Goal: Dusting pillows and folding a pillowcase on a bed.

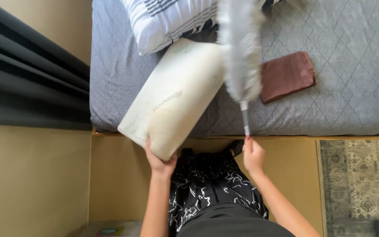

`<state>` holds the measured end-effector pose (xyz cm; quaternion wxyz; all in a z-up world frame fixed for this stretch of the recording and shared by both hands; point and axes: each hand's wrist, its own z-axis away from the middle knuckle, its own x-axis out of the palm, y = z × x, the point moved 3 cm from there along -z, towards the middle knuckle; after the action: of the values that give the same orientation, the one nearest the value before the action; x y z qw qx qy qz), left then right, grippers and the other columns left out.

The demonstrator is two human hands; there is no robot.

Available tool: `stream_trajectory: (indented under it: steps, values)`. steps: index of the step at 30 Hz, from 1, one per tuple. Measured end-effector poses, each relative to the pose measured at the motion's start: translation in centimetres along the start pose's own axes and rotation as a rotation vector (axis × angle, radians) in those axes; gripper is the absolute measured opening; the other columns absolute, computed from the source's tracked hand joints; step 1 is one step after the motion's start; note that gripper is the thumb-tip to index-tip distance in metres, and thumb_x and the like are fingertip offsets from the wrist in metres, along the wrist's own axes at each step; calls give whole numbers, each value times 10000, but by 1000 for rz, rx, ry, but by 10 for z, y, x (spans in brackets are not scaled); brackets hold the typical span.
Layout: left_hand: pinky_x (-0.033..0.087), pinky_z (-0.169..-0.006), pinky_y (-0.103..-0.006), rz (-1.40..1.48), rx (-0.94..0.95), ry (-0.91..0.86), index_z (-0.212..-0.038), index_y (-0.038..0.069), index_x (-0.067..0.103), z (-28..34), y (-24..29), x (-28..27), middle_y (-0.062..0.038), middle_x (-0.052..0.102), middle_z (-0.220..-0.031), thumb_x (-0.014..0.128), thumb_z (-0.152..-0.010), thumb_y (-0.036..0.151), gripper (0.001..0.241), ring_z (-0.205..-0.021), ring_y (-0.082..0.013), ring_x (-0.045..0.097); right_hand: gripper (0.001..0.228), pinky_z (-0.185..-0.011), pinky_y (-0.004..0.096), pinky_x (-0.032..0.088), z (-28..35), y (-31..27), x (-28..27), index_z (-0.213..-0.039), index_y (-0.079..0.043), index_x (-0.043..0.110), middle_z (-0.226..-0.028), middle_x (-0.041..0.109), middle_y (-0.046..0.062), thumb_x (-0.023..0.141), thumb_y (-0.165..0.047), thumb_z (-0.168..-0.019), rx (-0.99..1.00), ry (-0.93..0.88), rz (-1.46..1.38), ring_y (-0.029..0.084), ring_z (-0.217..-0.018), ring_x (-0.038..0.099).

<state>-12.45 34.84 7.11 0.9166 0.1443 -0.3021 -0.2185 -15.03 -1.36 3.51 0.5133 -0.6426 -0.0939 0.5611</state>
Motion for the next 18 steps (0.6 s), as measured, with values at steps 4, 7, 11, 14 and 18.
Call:
stream_trajectory:
  steps: [4, 7, 11, 14, 18]
  values:
    - [452, -516, -275, 135, -10, -202, -1257, 230, 613, -5, 41, 8, 18, 686, -1046, 530, -928, 651, 541, -791, -175, 619, 239, -490, 305, 395, 45, -37, 2, -775, -39, 643, -579, 552, 41, 611, -191, -956, -388, -343, -147, 122, -508, 512]
    - [428, -496, -255, 201, -33, -225, -1199, 201, 617, -6, 61, 10, 4, 639, -962, 541, -937, 639, 516, -697, -156, 554, 211, -457, 303, 357, 48, -29, 6, -777, -40, 680, -541, 508, 44, 661, -190, -925, -400, -401, -106, 116, -474, 454]
    - [386, -475, -220, 266, -53, -209, -1164, 165, 617, 7, 77, 24, -25, 594, -902, 546, -935, 612, 508, -606, -136, 466, 378, -471, 269, 340, 5, 39, 27, -747, -46, 645, -550, 489, -1, 612, -308, -1017, -257, -229, -115, 62, -507, 431]
    - [368, -477, -203, 306, -42, -237, -1186, 149, 615, 8, 80, 26, -41, 602, -945, 553, -938, 579, 500, -614, -126, 457, 534, -480, 265, 317, -12, 22, 32, -671, -51, 587, -556, 481, -25, 569, -391, -1083, -3, -108, -194, 54, -518, 424]
    - [366, -477, -207, 330, -47, -287, -1185, 141, 611, -1, 84, 14, -45, 599, -963, 569, -939, 575, 501, -618, -126, 460, 527, -468, 274, 307, 11, 12, 61, -694, -56, 587, -549, 455, -21, 540, -403, -1087, 101, -70, -288, 67, -494, 411]
